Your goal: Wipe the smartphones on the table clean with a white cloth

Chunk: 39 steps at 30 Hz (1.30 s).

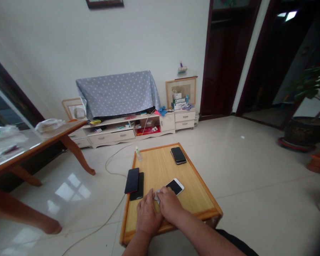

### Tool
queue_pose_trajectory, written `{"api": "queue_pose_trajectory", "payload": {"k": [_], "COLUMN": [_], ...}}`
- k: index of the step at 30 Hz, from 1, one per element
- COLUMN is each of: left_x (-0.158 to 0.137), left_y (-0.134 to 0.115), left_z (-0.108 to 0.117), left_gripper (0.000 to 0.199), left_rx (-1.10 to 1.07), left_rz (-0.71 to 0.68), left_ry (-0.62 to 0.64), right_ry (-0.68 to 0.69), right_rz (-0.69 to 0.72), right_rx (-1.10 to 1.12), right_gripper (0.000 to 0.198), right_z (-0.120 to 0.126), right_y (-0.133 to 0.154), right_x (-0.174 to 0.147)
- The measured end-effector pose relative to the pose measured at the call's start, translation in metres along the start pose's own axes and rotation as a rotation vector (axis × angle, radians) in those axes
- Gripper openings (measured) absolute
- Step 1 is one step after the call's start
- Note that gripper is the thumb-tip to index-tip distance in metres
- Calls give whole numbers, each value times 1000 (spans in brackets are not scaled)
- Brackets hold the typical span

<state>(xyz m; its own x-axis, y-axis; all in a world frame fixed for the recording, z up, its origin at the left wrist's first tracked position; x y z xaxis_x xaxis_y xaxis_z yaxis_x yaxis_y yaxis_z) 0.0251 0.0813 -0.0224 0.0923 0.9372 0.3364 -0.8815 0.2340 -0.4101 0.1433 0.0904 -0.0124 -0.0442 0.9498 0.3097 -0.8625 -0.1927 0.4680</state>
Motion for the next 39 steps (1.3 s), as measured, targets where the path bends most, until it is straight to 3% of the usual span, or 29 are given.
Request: {"api": "queue_pose_trajectory", "payload": {"k": [7,14,22,29,39], "left_x": [0,0,-1,-2,-3], "left_y": [-3,1,-2,-6,0], "left_z": [4,0,4,4,1], "left_gripper": [81,77,76,70,72], "left_rx": [-4,12,-2,11,75], "left_rz": [22,-8,-23,-29,-75], "left_ry": [-4,13,18,-21,-46], "right_ry": [-89,-15,-87,-31,-149], "right_rz": [-206,-69,-216,-58,-315], "right_rx": [-99,-22,-90,30,36], "right_gripper": [35,21,27,15,10], "right_z": [30,14,51,30,53], "right_y": [-65,-19,-76,-37,-108], "right_x": [25,-7,4,-24,5]}}
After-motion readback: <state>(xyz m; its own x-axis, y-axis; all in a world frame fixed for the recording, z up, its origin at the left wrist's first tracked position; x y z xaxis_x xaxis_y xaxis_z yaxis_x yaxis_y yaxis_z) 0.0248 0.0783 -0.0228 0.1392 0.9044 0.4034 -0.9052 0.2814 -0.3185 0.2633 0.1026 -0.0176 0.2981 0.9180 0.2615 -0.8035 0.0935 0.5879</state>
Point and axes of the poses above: each hand's wrist, its own x-axis towards the middle knuckle, its own z-axis out of the back of the hand, y = z × x, the point moved 6 cm from there along x, towards the middle knuckle, and after that the axes turned 11 degrees about -y, right-handed, at the moved point
